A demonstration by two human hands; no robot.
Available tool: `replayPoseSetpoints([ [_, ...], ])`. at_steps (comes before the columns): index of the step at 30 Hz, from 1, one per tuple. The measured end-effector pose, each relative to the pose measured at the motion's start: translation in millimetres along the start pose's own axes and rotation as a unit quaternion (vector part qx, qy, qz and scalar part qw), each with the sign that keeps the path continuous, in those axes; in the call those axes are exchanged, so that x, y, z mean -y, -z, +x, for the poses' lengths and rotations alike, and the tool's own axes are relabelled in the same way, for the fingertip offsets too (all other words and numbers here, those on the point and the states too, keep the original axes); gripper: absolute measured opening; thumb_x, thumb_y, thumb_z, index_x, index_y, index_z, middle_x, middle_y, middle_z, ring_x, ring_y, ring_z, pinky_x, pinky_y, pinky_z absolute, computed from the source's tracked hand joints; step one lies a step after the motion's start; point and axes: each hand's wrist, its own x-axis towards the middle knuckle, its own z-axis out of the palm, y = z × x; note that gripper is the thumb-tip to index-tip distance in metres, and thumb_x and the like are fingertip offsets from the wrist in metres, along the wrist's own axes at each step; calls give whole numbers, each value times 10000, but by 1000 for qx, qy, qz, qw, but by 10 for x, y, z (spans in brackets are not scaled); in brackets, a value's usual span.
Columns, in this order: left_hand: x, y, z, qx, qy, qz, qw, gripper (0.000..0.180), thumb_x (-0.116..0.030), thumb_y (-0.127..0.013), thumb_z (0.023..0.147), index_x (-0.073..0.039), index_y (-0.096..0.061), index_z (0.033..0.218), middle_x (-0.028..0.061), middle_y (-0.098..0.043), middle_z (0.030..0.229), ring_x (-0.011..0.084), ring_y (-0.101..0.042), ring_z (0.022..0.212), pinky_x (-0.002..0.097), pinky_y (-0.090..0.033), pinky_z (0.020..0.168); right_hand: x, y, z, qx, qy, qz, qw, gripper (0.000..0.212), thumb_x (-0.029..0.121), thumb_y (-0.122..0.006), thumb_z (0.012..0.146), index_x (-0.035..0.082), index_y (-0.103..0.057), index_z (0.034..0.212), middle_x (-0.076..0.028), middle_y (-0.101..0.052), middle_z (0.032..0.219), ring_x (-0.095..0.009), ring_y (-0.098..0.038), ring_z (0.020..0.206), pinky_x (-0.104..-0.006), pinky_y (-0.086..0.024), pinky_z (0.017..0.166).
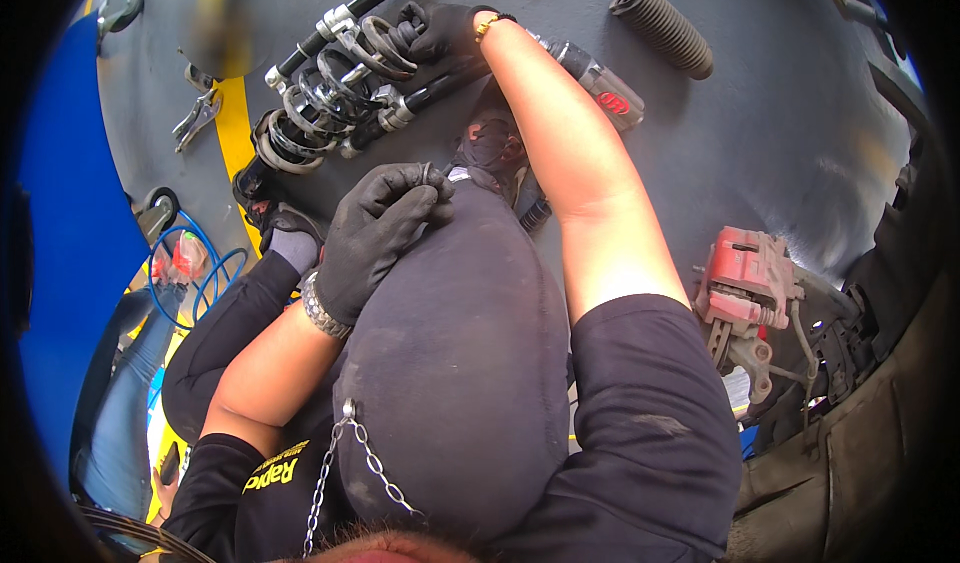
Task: The person assembles a vehicle suspension assembly by hand, attaching a coil spring, shock absorber, and rubber boot to a strut. The person handles each component individually and secures them together on the floor.
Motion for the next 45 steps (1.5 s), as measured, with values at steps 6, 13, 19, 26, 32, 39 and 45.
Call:
replayPoseSetpoints([
  [6, 2, 26, -1, 13, 12, -28, 999, 292, -148, -627, 1026, 57, -628, 1233, 75, -653, 1118, 115, -626, 986, 279, -520, 910, -243, -31, 193, 2, -6, -30, 1000, 687, 286, -787, 749, 85, -551, 1362, -121, -713, 1025, -201, -627, 878, -353, -521, 822],
  [13, 18, 17, -7, 13, -31, 19, 999, 276, -149, -628, 1029, 48, -629, 1222, 77, -662, 1105, 116, -639, 970, 272, -523, 908, -483, -74, 312, -11, 49, -36, 998, 619, 129, -715, 797, 83, -498, 1375, -61, -656, 1044, -142, -582, 876, -301, -507, 801],
  [19, -16, 23, -1, 9, -3, 1, 1000, 249, -152, -648, 1020, 26, -645, 1194, 71, -681, 1091, 108, -639, 955, 271, -520, 885, -507, -85, 320, -25, 58, -71, 995, 642, 140, -726, 799, 79, -483, 1390, -60, -668, 1090, -146, -616, 953, -300, -514, 857],
  [26, 94, 19, 74, -42, -229, 159, 959, 160, -112, -691, 957, 30, -674, 1028, 102, -663, 1001, 181, -631, 969, 338, -515, 891, -500, 47, 322, 8, -33, -88, 996, 696, 148, -751, 801, 69, -479, 1437, -71, -673, 1157, -156, -633, 1020, -304, -520, 924],
  [32, 167, 52, 62, -33, -185, 90, 978, 138, -98, -693, 939, 35, -667, 966, 148, -666, 1005, 265, -650, 972, 390, -520, 914, -464, 0, 231, 3, 6, 43, 999, 696, 105, -763, 811, 62, -477, 1443, -94, -656, 1243, -176, -644, 1108, -326, -531, 1006],
  [39, 170, 45, 67, -26, -236, 130, 963, 113, -84, -689, 938, 10, -665, 997, 130, -667, 995, 288, -654, 958, 387, -534, 887, -503, 16, 230, 9, 22, 45, 999, 690, 99, -760, 815, 65, -474, 1442, -92, -661, 1250, -174, -650, 1102, -325, -538, 998],
  [45, 159, 62, 29, 1, -263, 193, 945, 109, -61, -678, 940, -27, -686, 1043, 108, -678, 988, 264, -668, 930, 372, -557, 822, -492, 30, 235, 9, 21, 20, 1000, 696, 126, -775, 826, 67, -469, 1448, -95, -665, 1250, -173, -654, 1104, -326, -545, 987],
])
